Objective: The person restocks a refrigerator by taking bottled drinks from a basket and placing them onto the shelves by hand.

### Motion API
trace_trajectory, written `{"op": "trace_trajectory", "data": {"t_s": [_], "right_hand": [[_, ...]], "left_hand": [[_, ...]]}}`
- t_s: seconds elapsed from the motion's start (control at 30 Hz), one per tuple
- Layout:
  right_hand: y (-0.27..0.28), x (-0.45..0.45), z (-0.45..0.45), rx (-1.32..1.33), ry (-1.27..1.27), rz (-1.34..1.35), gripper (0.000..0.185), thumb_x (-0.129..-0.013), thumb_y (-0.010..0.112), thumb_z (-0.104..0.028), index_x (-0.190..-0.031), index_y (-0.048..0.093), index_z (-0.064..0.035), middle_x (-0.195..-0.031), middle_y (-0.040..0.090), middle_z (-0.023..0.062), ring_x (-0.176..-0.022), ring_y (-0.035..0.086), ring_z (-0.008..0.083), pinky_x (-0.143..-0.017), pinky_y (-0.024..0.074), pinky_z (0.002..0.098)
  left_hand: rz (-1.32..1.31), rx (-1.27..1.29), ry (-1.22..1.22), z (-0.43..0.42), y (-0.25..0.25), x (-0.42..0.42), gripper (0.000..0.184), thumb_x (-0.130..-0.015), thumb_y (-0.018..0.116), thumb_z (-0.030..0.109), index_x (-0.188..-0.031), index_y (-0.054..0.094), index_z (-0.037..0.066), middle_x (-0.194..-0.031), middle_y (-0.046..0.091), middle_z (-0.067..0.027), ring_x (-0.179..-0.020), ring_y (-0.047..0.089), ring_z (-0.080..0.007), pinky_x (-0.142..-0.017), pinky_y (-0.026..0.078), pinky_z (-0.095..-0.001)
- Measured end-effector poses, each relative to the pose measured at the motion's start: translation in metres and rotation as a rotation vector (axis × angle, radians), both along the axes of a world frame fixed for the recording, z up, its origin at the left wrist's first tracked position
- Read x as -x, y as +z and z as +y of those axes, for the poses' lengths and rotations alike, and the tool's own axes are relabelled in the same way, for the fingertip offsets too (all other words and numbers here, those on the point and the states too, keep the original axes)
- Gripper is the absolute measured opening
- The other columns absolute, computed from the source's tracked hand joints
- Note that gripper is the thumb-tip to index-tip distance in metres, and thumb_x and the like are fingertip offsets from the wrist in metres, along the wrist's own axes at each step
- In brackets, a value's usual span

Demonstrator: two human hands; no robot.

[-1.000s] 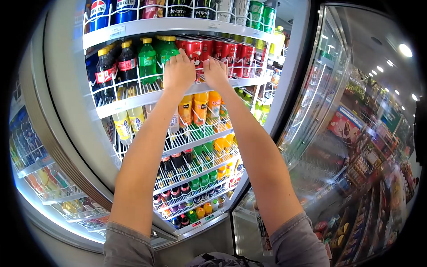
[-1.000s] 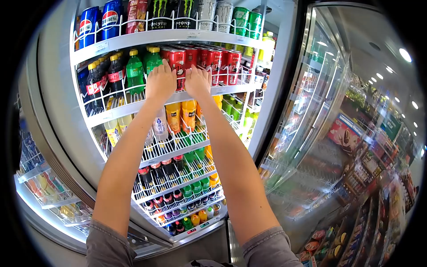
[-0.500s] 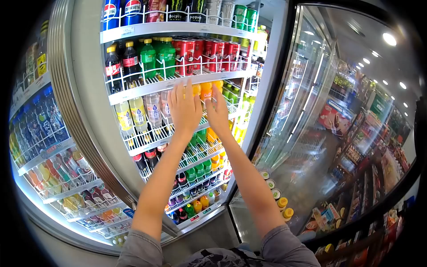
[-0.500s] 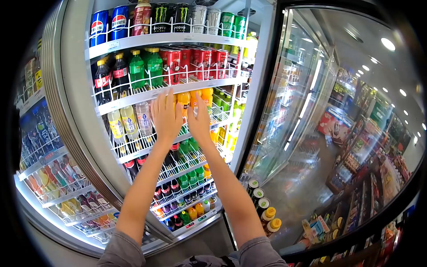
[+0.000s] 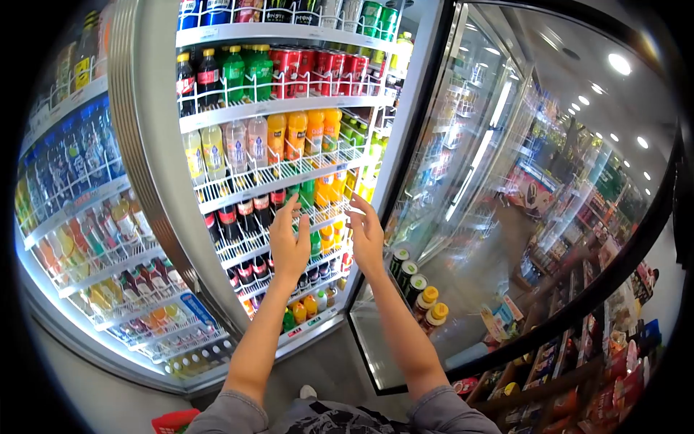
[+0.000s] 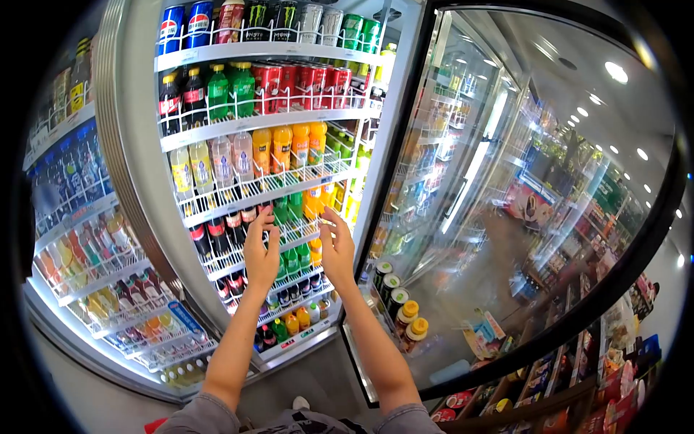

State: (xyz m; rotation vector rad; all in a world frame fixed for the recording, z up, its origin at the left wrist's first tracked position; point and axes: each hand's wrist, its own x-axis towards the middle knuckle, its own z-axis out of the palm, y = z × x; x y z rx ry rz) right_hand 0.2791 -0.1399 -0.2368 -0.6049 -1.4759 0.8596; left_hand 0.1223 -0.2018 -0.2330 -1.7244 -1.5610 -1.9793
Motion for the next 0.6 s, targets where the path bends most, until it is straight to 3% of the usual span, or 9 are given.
{"op": "trace_trajectory", "data": {"t_s": [0.17,0.23,0.37,0.6], "right_hand": [[-0.005,-0.059,-0.075,0.021,0.090,-0.020,0.036,-0.102,0.046,-0.014,-0.135,0.048,-0.0019,-0.120,0.058,0.0116,-0.099,0.062,0.0164,-0.083,0.0495,0.0285],[-0.012,-0.080,-0.107,0.078,0.146,-0.015,0.033,-0.102,0.046,-0.015,-0.131,0.051,-0.0014,-0.107,0.063,0.0092,-0.093,0.062,0.0140,-0.080,0.0496,0.0269],[-0.040,-0.105,-0.144,0.129,0.299,-0.027,0.029,-0.103,0.045,-0.015,-0.124,0.058,-0.0001,-0.100,0.067,0.0085,-0.088,0.063,0.0128,-0.077,0.0482,0.0254],[-0.062,-0.089,-0.180,0.169,0.515,-0.090,0.030,-0.104,0.046,-0.021,-0.118,0.062,0.0003,-0.098,0.068,0.0068,-0.086,0.062,0.0116,-0.075,0.0483,0.0249]], "left_hand": [[-0.110,0.096,-0.037,-0.081,-0.034,-0.052,0.042,-0.097,0.056,0.017,-0.136,0.049,0.002,-0.109,0.063,-0.0123,-0.092,0.059,-0.0173,-0.085,0.048,-0.0318],[-0.211,0.117,-0.056,-0.110,-0.054,-0.072,0.042,-0.096,0.057,0.017,-0.135,0.050,0.002,-0.107,0.062,-0.0113,-0.089,0.059,-0.0193,-0.083,0.047,-0.0329],[-0.280,0.182,-0.131,-0.166,-0.088,-0.094,0.040,-0.097,0.056,0.013,-0.135,0.051,0.001,-0.109,0.062,-0.0110,-0.087,0.059,-0.0142,-0.084,0.050,-0.0304],[-0.343,0.240,0.046,-0.243,-0.105,-0.077,0.039,-0.096,0.057,0.011,-0.134,0.052,0.003,-0.106,0.065,-0.0096,-0.087,0.060,-0.0145,-0.080,0.049,-0.0294]]}}
